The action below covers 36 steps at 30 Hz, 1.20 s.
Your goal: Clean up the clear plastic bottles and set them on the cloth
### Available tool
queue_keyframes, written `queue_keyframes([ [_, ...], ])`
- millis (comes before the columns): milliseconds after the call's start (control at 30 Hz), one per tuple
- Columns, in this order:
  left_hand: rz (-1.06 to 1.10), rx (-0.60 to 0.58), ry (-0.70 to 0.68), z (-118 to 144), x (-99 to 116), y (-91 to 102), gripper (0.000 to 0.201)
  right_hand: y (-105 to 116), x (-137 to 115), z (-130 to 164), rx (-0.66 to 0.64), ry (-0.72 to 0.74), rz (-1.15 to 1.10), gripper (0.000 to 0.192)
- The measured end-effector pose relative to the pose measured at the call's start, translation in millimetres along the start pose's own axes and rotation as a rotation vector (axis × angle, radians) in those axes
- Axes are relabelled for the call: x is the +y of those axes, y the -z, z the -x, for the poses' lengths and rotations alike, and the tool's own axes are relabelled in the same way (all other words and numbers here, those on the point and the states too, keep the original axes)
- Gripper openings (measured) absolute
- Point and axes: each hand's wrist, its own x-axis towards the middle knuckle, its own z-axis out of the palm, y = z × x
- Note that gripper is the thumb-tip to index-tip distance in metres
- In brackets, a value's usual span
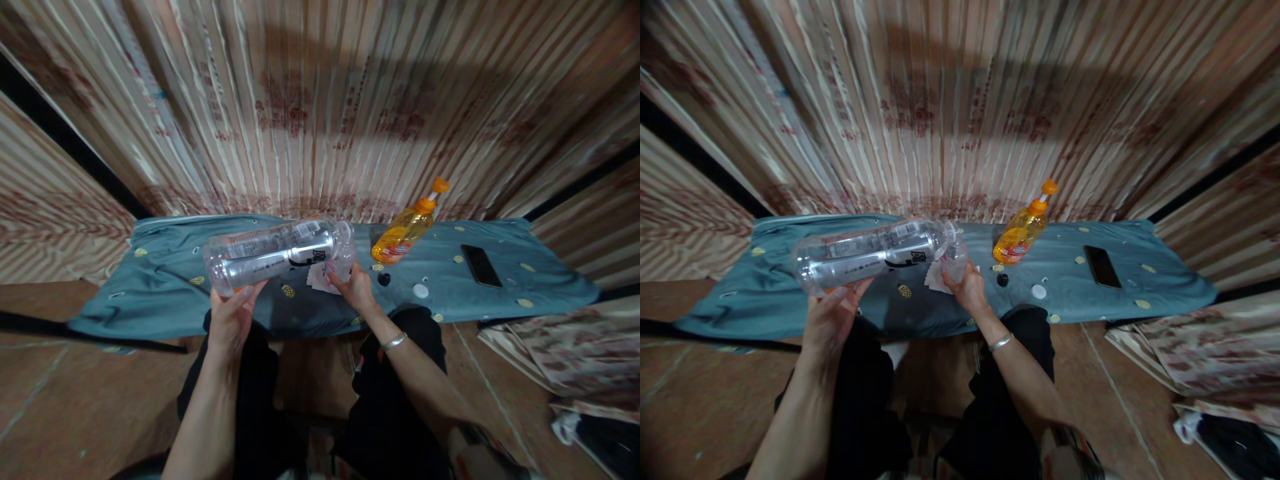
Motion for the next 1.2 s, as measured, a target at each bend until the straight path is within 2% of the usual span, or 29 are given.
queue_keyframes([
  [333,-0.003,0.007,-0.002,-0.6,-2.8,3.4,0.061,0.2,-1.7,-0.1,-0.001,-0.005,0.014,0.044],
  [533,-0.012,-0.01,0.008,-1.5,-1.0,3.2,0.067,0.2,-1.2,-0.1,0.004,-0.004,0.011,0.042],
  [1000,-0.006,0.014,0.002,0.3,-1.2,0.7,0.061,0.3,-2.2,-0.1,-0.001,-0.008,0.039,0.045],
  [1200,-0.009,-0.01,0.014,0.9,0.6,0.7,0.065,1.3,-2.6,0.3,0.006,0.006,0.015,0.042],
])
